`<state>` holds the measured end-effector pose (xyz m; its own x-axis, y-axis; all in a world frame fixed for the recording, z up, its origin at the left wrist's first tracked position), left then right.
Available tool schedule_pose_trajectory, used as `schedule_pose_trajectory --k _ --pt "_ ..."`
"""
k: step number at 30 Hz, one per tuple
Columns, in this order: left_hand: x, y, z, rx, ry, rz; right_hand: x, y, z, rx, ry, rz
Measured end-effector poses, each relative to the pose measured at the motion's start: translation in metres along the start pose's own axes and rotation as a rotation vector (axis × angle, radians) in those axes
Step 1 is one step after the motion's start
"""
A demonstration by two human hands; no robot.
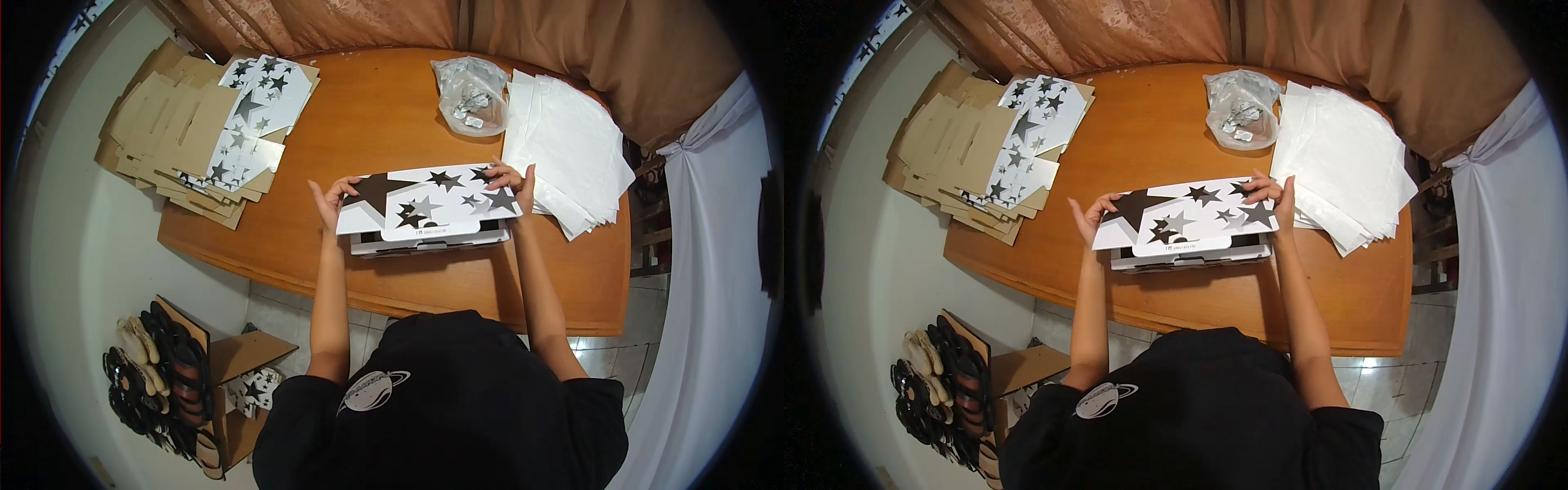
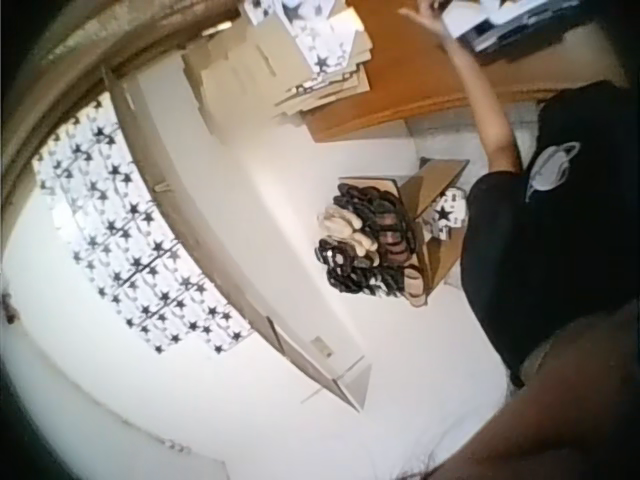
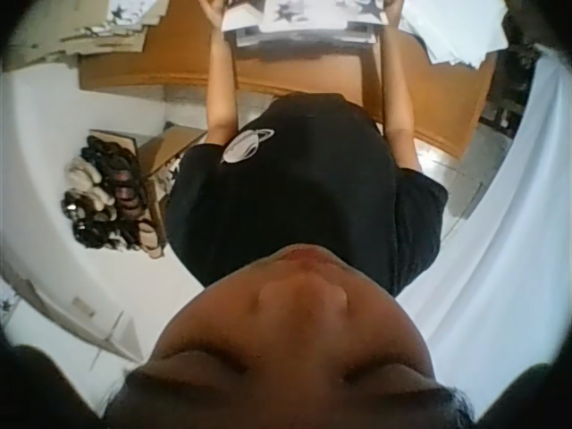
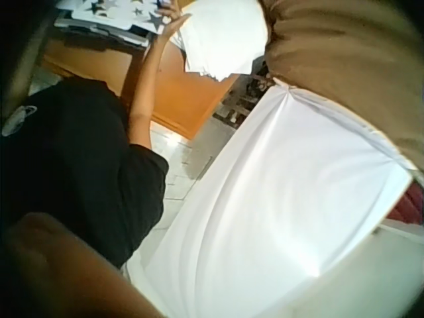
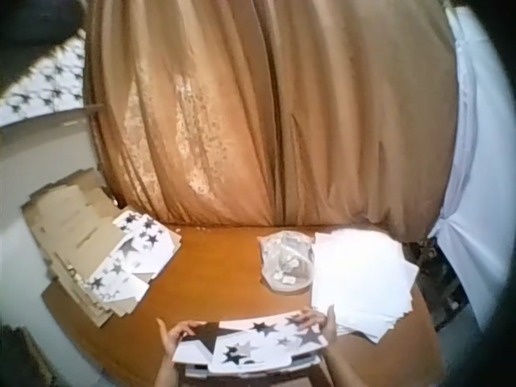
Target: Folding cardboard into shoe boxes, placing tissue paper and silica gel inside, and stacking the completed boxes on a shelf.
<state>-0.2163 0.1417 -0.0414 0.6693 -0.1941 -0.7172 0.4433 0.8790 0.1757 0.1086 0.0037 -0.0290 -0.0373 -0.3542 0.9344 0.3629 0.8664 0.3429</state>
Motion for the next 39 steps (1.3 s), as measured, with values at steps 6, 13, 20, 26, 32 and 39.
schedule_pose_trajectory --k 6,13,20,26,32,39 --pt "-0.024 -0.037 0.035 0.122 0.892 0.092 0.031 -0.042 0.008 0.298 -0.861 0.036" --pt "-0.019 -0.096 0.066 0.182 1.042 0.181 0.068 -0.080 0.038 0.327 -1.249 -0.143" --pt "-0.023 -0.095 0.078 -0.015 1.143 0.331 0.071 -0.078 0.037 0.165 -1.035 -0.167" --pt "-0.013 -0.090 0.070 -0.053 1.077 0.280 0.055 -0.079 0.036 0.126 -0.921 -0.109" --pt "-0.010 -0.093 0.069 -0.010 1.220 0.320 0.072 -0.085 0.042 0.065 -1.195 -0.129" --pt "-0.012 -0.093 0.072 -0.038 1.117 0.318 0.060 -0.084 0.036 0.070 -0.949 -0.175"
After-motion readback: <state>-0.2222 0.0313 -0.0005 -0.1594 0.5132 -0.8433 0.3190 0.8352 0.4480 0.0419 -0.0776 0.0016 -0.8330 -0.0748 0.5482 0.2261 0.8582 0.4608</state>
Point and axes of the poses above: each hand's wrist, its own y-axis towards the middle knuckle, its own z-axis out of the palm, x = y × z, the point moved 6 cm from there along y, towards the middle knuckle, and after that the axes turned 12 degrees about -y, right-handed, at the moved point
